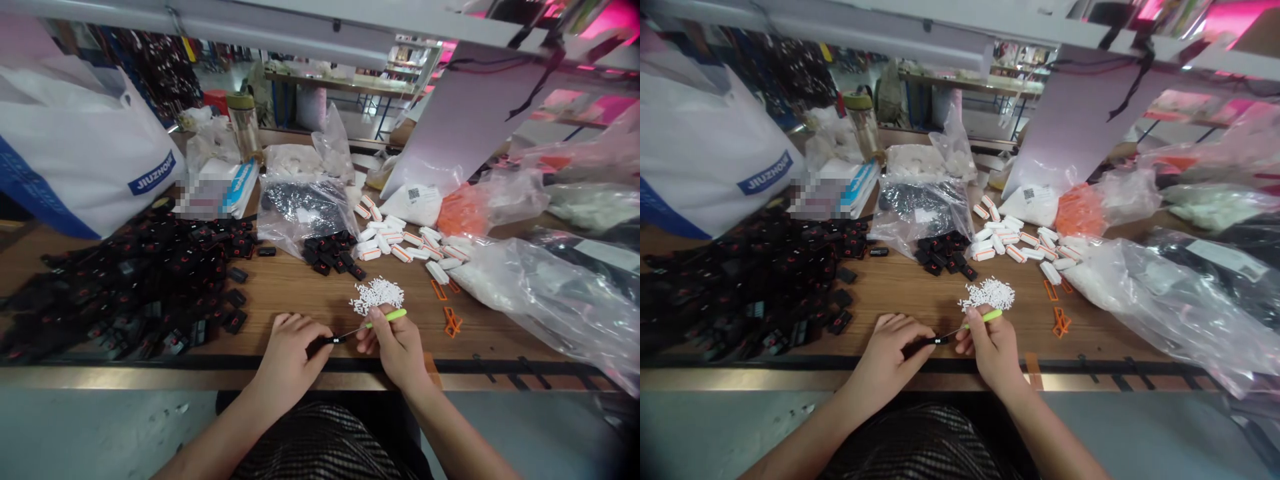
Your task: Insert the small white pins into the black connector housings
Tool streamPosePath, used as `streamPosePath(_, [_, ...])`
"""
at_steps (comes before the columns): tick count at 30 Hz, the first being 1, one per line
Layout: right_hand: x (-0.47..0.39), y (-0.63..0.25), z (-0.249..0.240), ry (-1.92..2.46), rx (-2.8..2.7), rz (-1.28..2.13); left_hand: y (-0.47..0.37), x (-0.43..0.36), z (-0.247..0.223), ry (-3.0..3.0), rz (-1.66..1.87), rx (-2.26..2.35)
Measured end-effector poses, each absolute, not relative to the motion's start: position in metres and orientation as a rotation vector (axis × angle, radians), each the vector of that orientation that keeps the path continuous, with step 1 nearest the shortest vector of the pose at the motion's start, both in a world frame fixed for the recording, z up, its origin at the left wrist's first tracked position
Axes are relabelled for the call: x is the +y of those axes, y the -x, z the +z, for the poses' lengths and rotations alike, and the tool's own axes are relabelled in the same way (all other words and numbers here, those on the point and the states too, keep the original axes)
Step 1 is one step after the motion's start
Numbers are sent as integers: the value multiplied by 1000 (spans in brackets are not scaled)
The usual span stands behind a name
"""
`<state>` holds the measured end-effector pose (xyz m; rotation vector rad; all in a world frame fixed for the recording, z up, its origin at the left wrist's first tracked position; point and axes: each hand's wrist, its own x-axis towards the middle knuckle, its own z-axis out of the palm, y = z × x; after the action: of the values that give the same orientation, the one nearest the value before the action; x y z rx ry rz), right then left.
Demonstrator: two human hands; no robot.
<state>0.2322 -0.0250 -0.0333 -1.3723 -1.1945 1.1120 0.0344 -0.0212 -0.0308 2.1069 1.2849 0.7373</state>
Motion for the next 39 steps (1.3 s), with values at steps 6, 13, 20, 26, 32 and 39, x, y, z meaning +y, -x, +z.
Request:
streamPosePath(6, [-29, -232, -37, 1388, -1193, 1093, -34, -21, -33, -2098, 746, 1279])
streamPosePath(13, [-30, -230, -34, 1400, -1265, 1033, -34, -22, -31, -2093, 742, 1267])
streamPosePath(20, [-32, -230, -27, 1461, -1464, 903, -33, -23, -31, -2090, 747, 1258])
streamPosePath(26, [-37, -227, -32, 1407, -1425, 847, -33, -22, -31, -2087, 755, 1259])
streamPosePath(32, [-36, -226, -39, 1360, -1323, 907, -33, -22, -32, -2088, 753, 1260])
streamPosePath(39, [-35, -226, -38, 1359, -1333, 920, -33, -22, -33, -2085, 764, 1259])
